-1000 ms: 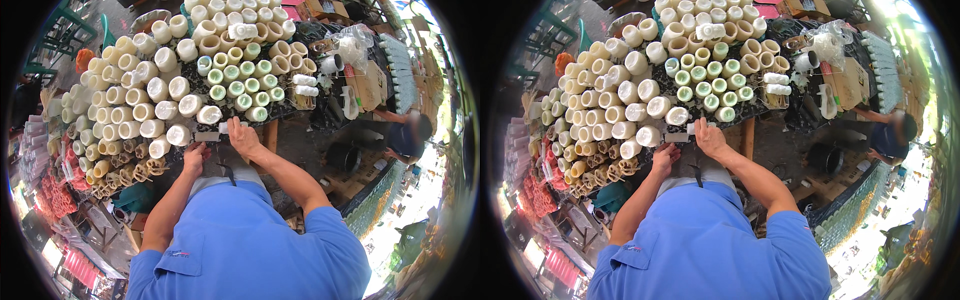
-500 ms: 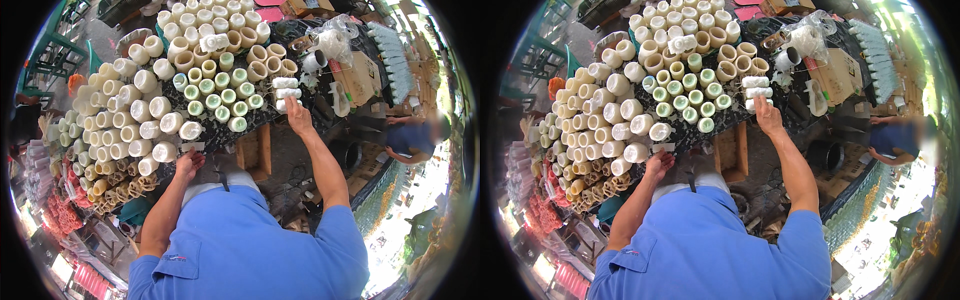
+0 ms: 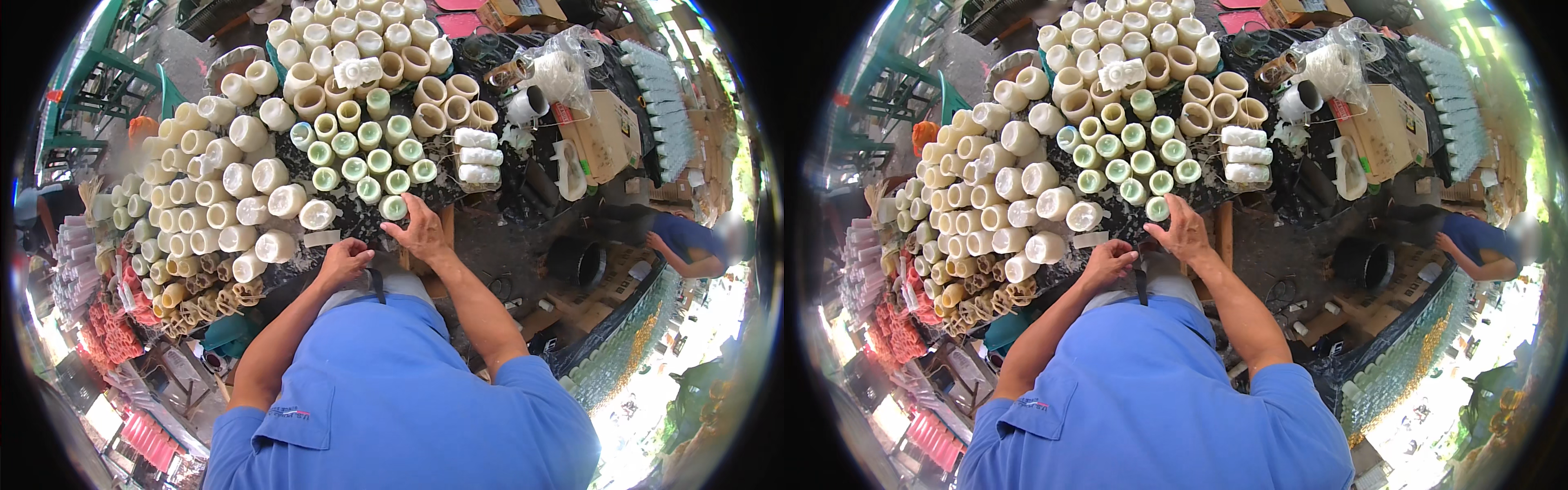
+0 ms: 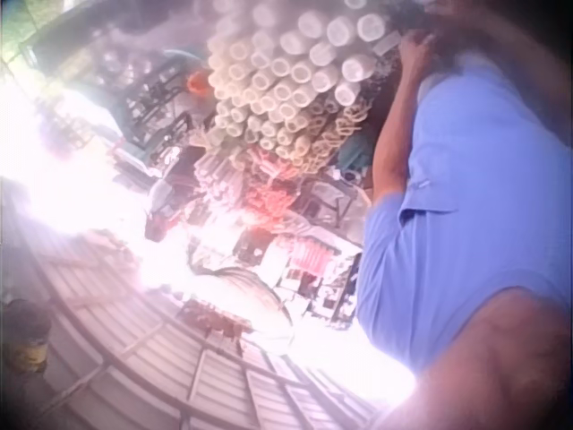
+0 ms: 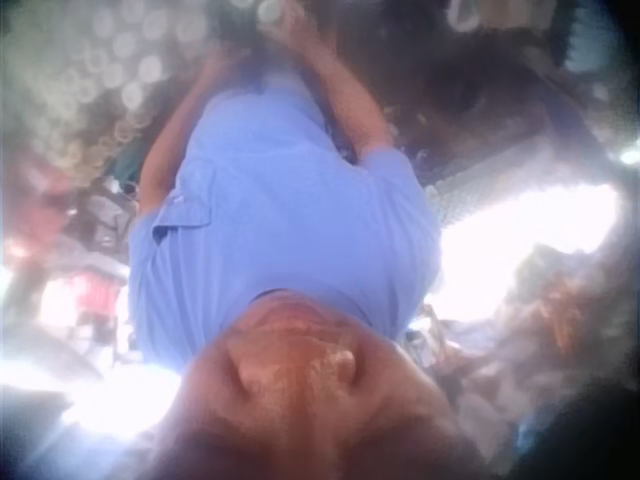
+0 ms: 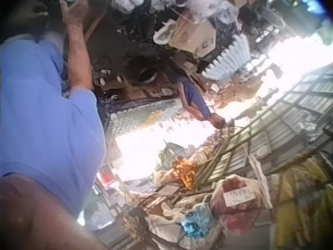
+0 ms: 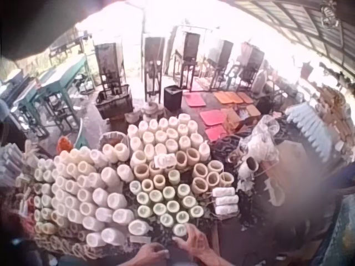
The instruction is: The person inserts wicks into cylindrical wax candle bodies and places them into a perforated foam rack. The person handles the candles one at a time, aligning the wick and pressing it into the wax before arranging the finished units in the rack.
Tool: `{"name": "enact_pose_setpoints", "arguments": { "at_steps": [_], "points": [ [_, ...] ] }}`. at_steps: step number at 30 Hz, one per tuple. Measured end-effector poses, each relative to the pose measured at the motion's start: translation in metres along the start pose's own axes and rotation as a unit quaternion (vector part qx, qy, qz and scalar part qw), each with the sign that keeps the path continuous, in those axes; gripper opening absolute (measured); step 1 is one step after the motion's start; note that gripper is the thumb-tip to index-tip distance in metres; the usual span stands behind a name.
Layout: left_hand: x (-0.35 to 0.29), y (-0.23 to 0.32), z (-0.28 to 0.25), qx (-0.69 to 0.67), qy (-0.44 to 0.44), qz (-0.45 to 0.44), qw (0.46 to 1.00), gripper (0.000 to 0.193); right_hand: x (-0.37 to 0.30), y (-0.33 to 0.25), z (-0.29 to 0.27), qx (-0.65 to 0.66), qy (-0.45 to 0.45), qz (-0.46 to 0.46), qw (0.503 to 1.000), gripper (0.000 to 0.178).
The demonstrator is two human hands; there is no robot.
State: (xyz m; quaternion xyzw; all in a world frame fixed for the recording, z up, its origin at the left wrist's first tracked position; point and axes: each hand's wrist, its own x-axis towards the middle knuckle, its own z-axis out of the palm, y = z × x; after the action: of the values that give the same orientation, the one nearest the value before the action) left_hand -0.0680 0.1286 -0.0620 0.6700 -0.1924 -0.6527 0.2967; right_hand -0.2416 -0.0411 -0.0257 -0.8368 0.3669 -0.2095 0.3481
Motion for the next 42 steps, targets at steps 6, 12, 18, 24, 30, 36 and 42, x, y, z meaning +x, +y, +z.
{"name": "enact_pose_setpoints", "arguments": {
  "at_steps": [6, 12, 18, 24, 30, 36, 42],
  "points": [
    [0.001, 0.04, 0.007, 0.016, -0.008, 0.06, 0.998, 0.054, -0.01, 0.001, 0.013, -0.001, 0.05, -0.033, 0.998, 0.053],
    [0.003, 0.037, 0.012, -0.045, 0.03, 0.133, 0.99, 0.096, -0.024, -0.016, 0.008, 0.072, 0.029, 0.029, 0.997, 0.058],
    [0.031, 0.026, 0.005, 0.134, 0.066, 0.203, 0.968, 0.093, -0.03, -0.02, 0.044, 0.073, -0.015, 0.059, 0.995, 0.066],
    [0.027, 0.016, 0.003, 0.183, 0.051, 0.256, 0.948, 0.094, -0.045, -0.021, 0.052, 0.161, -0.025, 0.126, 0.979, 0.074],
    [0.023, 0.018, -0.01, 0.147, 0.047, 0.248, 0.956, 0.101, -0.038, -0.031, 0.065, 0.099, -0.012, 0.086, 0.991, 0.073],
    [0.023, 0.032, -0.015, 0.108, -0.062, 0.23, 0.965, 0.103, -0.037, -0.03, 0.062, 0.05, 0.027, 0.103, 0.993, 0.076],
    [0.043, 0.041, 0.0, 0.144, -0.07, 0.279, 0.947, 0.108, -0.026, -0.014, 0.055, 0.014, 0.079, 0.159, 0.984, 0.068]
  ]
}}
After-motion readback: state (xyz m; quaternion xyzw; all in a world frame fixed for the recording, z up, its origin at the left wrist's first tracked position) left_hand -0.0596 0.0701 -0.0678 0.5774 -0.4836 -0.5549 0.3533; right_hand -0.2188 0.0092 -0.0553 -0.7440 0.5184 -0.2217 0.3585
